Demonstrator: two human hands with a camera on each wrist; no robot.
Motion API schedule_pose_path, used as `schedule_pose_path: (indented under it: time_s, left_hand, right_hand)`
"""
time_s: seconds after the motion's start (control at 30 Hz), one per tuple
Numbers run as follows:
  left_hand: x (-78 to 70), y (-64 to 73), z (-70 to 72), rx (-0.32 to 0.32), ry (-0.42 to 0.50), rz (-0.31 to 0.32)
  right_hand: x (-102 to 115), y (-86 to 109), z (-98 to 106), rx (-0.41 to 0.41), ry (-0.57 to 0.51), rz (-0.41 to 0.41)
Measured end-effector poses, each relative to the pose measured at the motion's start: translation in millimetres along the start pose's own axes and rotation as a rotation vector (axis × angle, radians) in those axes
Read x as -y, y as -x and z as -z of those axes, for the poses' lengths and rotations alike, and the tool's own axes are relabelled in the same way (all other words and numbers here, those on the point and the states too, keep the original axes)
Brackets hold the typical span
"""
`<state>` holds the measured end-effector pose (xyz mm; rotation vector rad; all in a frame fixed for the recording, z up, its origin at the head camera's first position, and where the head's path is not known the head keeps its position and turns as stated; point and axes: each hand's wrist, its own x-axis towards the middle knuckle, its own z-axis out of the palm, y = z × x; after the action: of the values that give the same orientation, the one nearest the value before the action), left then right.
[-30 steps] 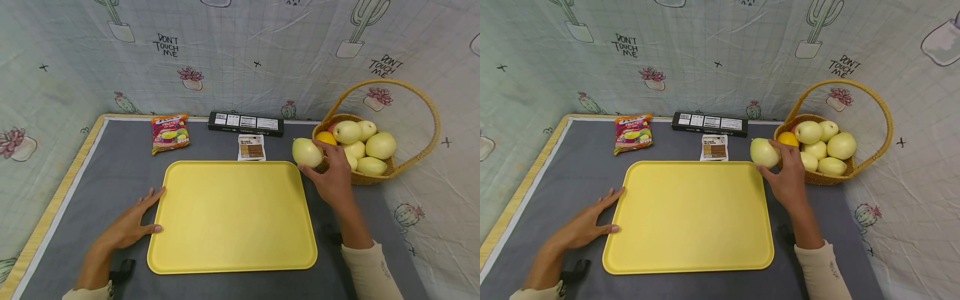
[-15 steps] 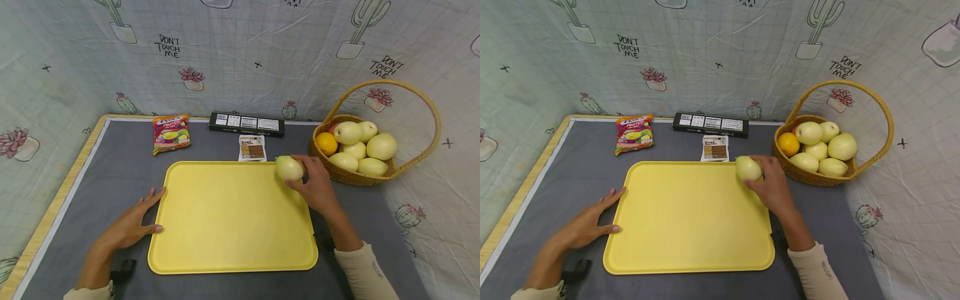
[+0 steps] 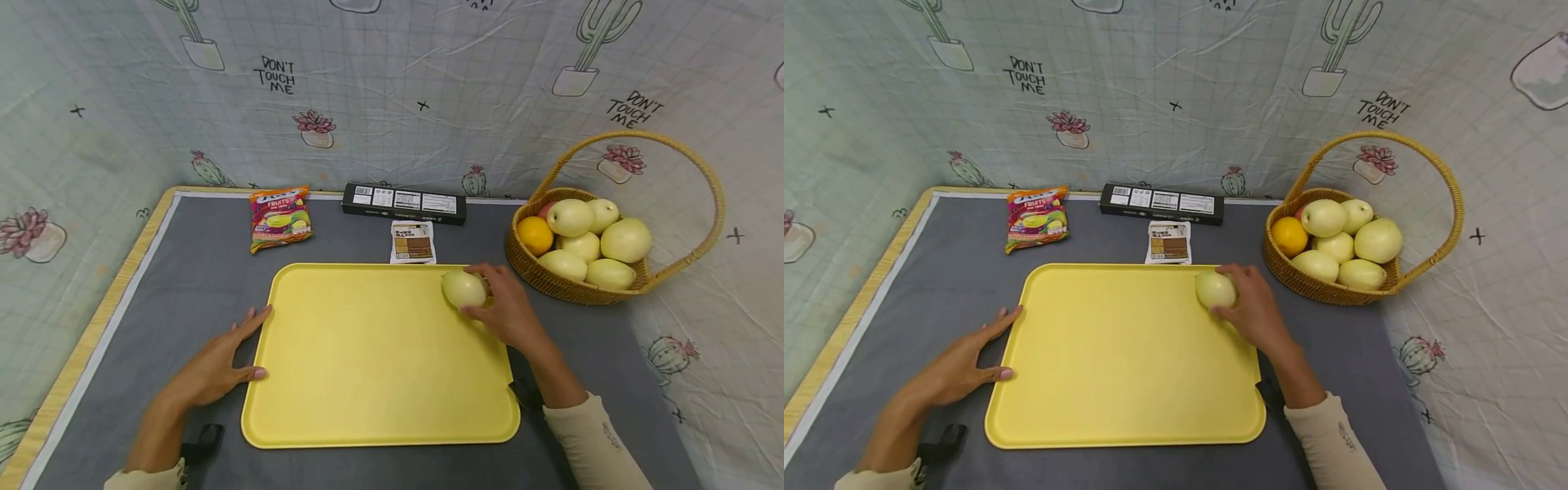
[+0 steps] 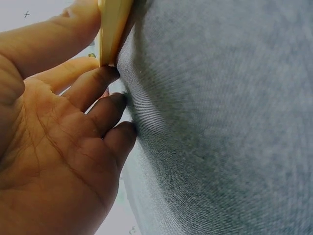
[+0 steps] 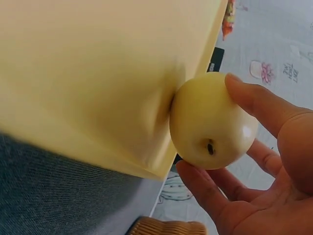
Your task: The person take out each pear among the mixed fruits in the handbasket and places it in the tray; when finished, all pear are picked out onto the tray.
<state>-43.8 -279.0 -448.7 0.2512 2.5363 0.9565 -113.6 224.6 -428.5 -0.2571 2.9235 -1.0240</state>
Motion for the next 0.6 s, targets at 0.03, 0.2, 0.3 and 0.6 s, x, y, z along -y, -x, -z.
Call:
schedule_pose_path:
  time_s: [0.03,0.2,0.3,0.6]
  left_hand:
    - [-0.3,0.1,-0.1,0.000,0.001,0.000]
    - [-1.2,0.9,-0.3,0.000,-0.009,0.004]
    - [-1.3,1.2,-0.5,-0.001,-0.015,0.003]
    - [-1.1,0.9,0.2,0.004,-0.018,0.008]
  right_hand:
    - [0.4,0.0,0.0,0.001,0.001,0.002]
    - [2.1,0.6,0.9,0.007,0.001,0.006]
    - [2.1,1.7,1.8,0.007,0.005,0.008]
    - [-0.4,6.1,6.0,0.000,0.043,0.011]
